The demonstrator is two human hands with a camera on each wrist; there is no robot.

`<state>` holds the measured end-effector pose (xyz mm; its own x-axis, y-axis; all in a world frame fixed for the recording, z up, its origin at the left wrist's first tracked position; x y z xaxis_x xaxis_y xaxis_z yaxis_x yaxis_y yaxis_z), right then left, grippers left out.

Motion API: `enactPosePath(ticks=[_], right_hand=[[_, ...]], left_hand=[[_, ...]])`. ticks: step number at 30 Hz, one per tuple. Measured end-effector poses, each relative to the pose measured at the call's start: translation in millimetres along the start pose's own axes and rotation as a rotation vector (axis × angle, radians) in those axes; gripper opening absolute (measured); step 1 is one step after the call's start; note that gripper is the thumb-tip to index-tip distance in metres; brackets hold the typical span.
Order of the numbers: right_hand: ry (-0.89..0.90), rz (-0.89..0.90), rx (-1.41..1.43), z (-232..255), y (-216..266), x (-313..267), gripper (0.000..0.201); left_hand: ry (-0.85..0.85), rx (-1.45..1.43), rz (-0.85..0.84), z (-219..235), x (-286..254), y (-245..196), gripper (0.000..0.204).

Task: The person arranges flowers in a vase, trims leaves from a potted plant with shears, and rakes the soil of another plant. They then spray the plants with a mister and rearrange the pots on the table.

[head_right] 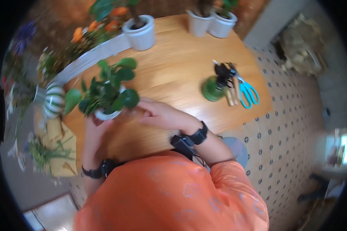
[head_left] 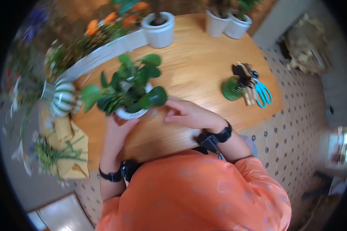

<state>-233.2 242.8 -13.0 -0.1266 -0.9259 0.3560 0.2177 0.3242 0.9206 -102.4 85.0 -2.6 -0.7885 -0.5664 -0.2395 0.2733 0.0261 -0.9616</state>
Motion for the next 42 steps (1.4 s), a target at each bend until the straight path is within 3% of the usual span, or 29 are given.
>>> enactPosePath(ticks=[1,3,4,6,9,11,13,15,16,17,18,21,24,25,27,30,31,33,36,41,42], right_hand=[[-0.051,-0.016,-0.025,3.4,-5.5,-2.5,0.054],[-0.023,0.267,-0.148,5.6,-1.7,-7.8,0.032],[-0.052,0.255,-0.164,11.5,1.8,-15.8,0.032],[-0.082,-0.066,-0.051,17.0,-3.3,-29.3,0.016],[-0.184,-0.037,-0.201,36.5,8.8,-56.5,0.022],[-0.492,-0.15,-0.078,56.9,18.5,-85.1,0.026],[-0.816,-0.193,-0.139,82.2,20.3,-122.2,0.029],[-1.072,-0.047,-0.413,112.4,38.8,-154.8,0.03],[-1.17,-0.05,-0.589,126.0,49.2,-172.1,0.03],[-1.295,-0.021,-0.548,137.8,48.6,-191.6,0.027],[-1.326,-0.102,-0.65,146.2,53.2,-200.9,0.025],[-1.271,-0.303,-1.012,155.1,65.9,-209.6,0.022],[-1.257,-0.222,-1.046,163.2,62.7,-217.3,0.021],[-1.256,-0.243,-1.059,169.7,57.3,-225.0,0.022],[-1.193,-0.478,-1.252,174.0,59.0,-224.8,0.026],[-1.03,-0.566,-1.339,191.5,41.8,-241.3,0.031],[-1.023,-0.557,-1.339,192.7,37.6,-240.1,0.031],[-1.029,-0.417,-0.978,192.0,28.1,-234.4,0.037],[-0.963,-0.409,-1.01,185.8,26.1,-219.7,0.045],[-0.891,-0.487,-1.417,184.6,47.0,-214.9,0.039],[-0.921,-0.521,-1.363,182.5,49.5,-213.5,0.036]], left_hand=[[0.018,-0.022,-0.008,-2.2,-1.1,-3.3,0.059],[0.058,-0.016,-0.004,-4.9,-0.4,-1.6,0.06],[0.033,-0.017,0.004,-1.8,1.4,0.3,0.06],[0.034,0.1,-0.013,7.6,5.6,6.5,0.062],[-0.014,0.216,-0.022,13.0,4.9,10.5,0.064],[-0.026,0.221,-0.012,11.6,4.2,11.2,0.064],[0.017,0.13,0.04,5.7,7.8,12.5,0.056],[0.038,0.151,0.018,7.4,12.1,12.2,0.052],[0.057,0.175,-0.006,7.0,12.9,11.3,0.048],[0.053,0.173,0.001,4.9,13.2,10.7,0.048],[0.0,0.176,-0.003,3.6,13.4,8.4,0.047],[-0.168,0.174,-0.01,11.8,20.2,19.2,0.045],[-0.274,0.325,-0.07,12.0,19.5,13.3,0.045],[-0.247,0.392,-0.082,7.9,18.2,8.5,0.048],[-0.242,0.465,-0.078,6.1,11.3,3.6,0.051],[-0.254,0.51,-0.06,11.8,5.7,1.7,0.064],[-0.229,0.492,-0.1,12.0,5.4,0.2,0.063],[-0.199,0.467,-0.137,11.4,4.0,1.2,0.062],[-0.192,0.371,-0.183,9.7,4.0,3.6,0.059],[-0.088,0.09,0.061,11.2,7.4,22.3,0.051],[-0.103,0.062,0.108,10.9,7.1,23.6,0.05]])
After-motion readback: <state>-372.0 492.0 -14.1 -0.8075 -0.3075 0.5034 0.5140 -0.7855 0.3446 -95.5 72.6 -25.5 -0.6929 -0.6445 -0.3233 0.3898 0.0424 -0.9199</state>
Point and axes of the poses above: each hand's wrist, its own x-axis towards the middle knuckle, its own z-axis out of the back of the hand, y = z × x, the point moved 6 cm from there along x, towards the middle knuckle, and after that the axes turned 15 degrees about z, right-handed, at the moved point
